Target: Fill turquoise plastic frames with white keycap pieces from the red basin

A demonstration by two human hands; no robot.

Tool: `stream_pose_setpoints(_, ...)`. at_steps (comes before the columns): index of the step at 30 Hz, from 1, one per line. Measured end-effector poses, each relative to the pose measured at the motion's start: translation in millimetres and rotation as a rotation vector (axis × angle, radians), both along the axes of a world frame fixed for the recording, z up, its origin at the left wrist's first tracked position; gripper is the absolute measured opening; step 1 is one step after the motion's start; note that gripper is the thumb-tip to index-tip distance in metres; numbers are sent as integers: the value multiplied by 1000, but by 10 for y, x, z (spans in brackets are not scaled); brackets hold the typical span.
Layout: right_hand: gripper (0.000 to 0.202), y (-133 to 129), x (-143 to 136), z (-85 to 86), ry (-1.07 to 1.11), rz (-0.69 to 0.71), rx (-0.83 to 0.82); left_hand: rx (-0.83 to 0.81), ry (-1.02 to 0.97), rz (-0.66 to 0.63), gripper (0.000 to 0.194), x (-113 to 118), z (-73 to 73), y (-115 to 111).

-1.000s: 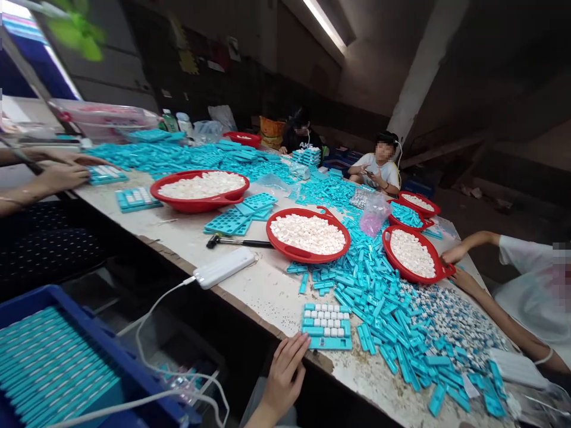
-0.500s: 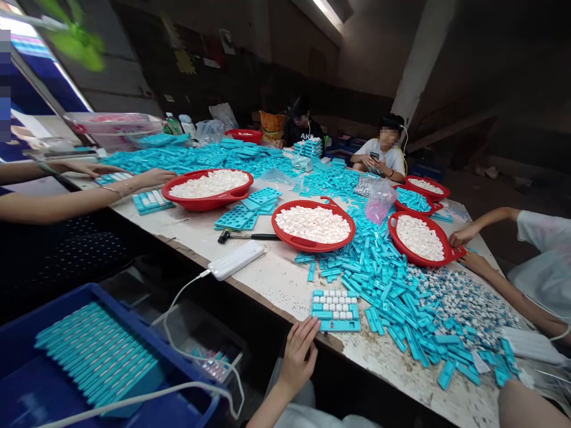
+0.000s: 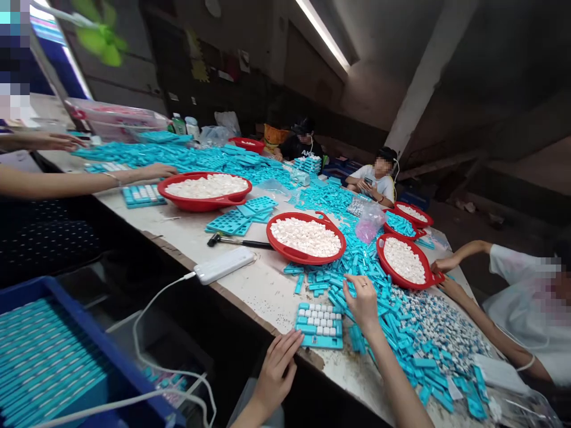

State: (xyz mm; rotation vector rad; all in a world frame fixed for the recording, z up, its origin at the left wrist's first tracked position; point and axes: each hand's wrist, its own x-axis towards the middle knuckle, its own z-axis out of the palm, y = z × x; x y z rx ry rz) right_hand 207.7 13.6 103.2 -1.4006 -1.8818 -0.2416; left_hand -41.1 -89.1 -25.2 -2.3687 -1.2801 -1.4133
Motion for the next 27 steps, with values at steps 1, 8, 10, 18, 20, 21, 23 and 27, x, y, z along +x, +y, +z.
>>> stream_pose_setpoints(1, 23, 65, 26, -15, -24, -2, -34, 2, 2, 0, 72, -4, -2, 0)
stream_pose_setpoints(8, 12, 307, 137, -156, -65, -7, -246, 19, 12, -24, 71, -36, 8, 15)
stream_pose_setpoints(10, 13, 301, 146, -168, -28, -6, -288, 18, 16, -46, 70, -51, 56, 9)
stream_pose_setpoints(18, 54, 273, 257, -111, 321, 30, -392, -98, 26, -66, 68, -98, 225, -66)
stream_pose_setpoints(20, 66, 270, 263, -61, 432, 68, -423, -115, 22, -67, 65, -93, 234, -81)
stream_pose_setpoints(21, 70, 259, 262, -31, 481, 93, -442, -126, 15, -67, 63, -89, 246, -86)
stream_pose_setpoints(23, 74, 200, 247, 29, 560, 150, -484, -172, -6, -63, 57, -82, 304, -95)
stream_pose_setpoints(27, 63, -111, 155, 90, 653, 244, -577, -240, -77, -56, 46, -78, 578, -103)
